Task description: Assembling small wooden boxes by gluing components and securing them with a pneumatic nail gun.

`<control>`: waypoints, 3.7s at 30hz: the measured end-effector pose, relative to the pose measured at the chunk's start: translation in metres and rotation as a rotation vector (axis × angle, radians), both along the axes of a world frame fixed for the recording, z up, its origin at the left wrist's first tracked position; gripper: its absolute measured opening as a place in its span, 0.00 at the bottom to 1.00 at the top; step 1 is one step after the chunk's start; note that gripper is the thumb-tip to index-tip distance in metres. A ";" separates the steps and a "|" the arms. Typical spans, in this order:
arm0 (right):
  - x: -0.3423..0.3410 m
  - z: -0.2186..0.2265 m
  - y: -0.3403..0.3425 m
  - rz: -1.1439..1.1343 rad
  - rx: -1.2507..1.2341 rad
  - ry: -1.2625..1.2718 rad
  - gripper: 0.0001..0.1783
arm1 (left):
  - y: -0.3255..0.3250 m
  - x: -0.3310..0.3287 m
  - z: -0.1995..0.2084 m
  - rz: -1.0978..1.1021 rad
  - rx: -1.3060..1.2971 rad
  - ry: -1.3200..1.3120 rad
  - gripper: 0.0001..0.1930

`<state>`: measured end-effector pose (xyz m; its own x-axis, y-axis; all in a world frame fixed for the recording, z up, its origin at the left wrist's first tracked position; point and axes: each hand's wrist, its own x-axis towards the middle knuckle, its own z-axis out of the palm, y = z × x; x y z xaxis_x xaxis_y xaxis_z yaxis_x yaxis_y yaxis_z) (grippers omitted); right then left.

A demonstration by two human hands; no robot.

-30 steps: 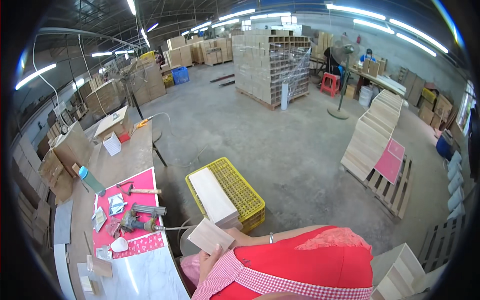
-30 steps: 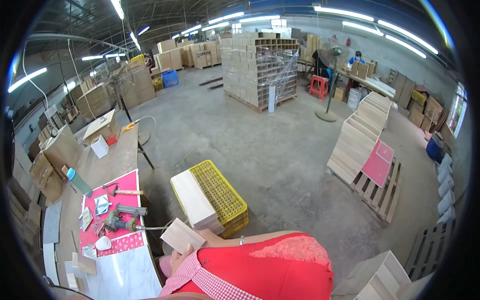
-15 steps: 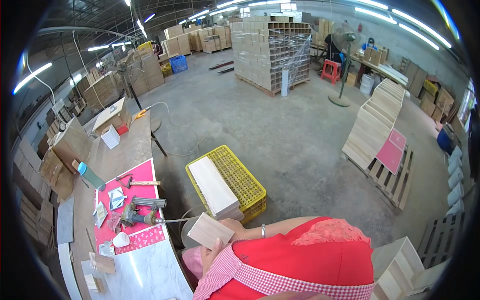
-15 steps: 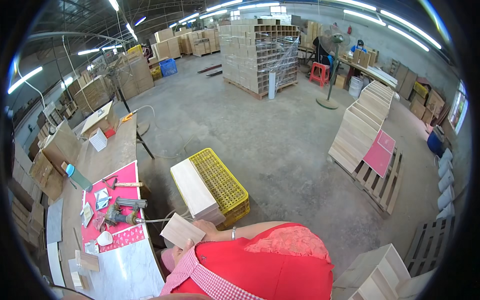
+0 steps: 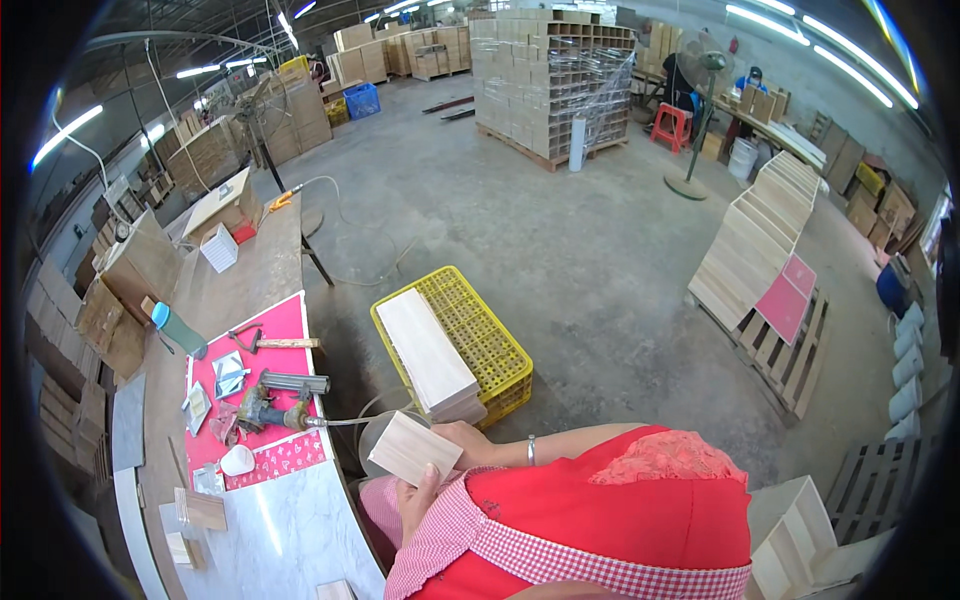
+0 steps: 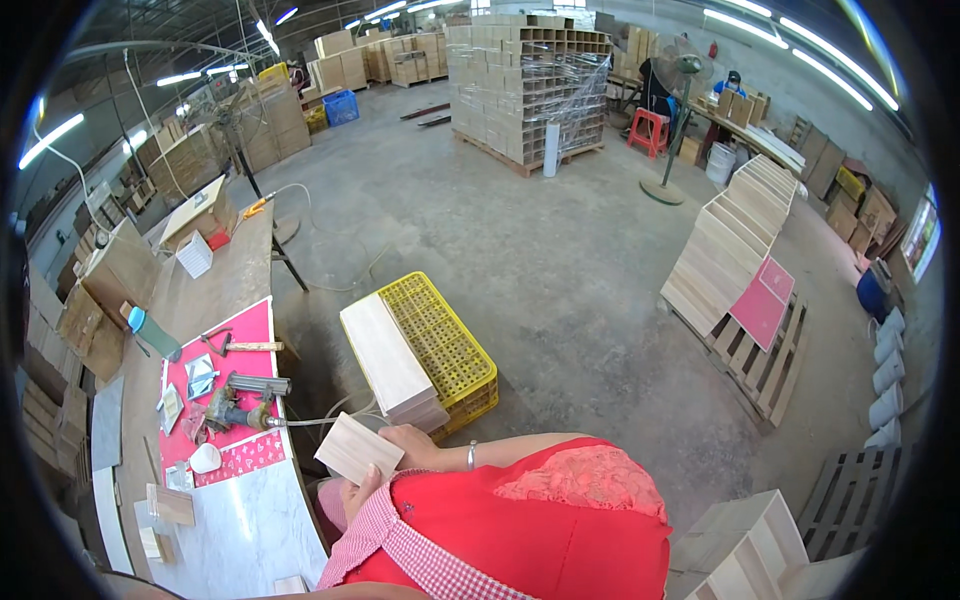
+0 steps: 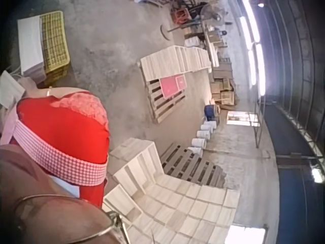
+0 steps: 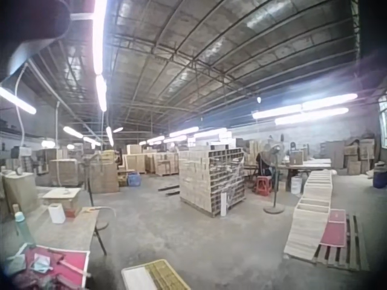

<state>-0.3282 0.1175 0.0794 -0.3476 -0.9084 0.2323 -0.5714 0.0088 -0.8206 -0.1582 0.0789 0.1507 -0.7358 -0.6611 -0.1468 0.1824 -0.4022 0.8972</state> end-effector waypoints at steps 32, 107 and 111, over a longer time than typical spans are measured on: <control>0.104 0.158 -0.050 0.583 -0.149 -0.179 0.04 | 0.002 0.117 0.061 0.532 0.161 0.795 0.37; 0.213 0.059 -0.116 1.088 -0.128 -0.005 0.20 | 0.005 0.236 0.037 0.725 -0.656 -1.712 0.47; 0.226 0.057 -0.115 1.111 -0.111 -0.005 0.25 | 0.011 0.227 0.079 0.856 -0.742 -1.511 0.45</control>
<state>-0.1026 0.0028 0.1363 0.6438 -0.6894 0.3321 -0.2130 -0.5783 -0.7875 0.0687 0.0903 0.2299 0.2390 -0.9541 0.1806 -0.9044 -0.1510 0.3992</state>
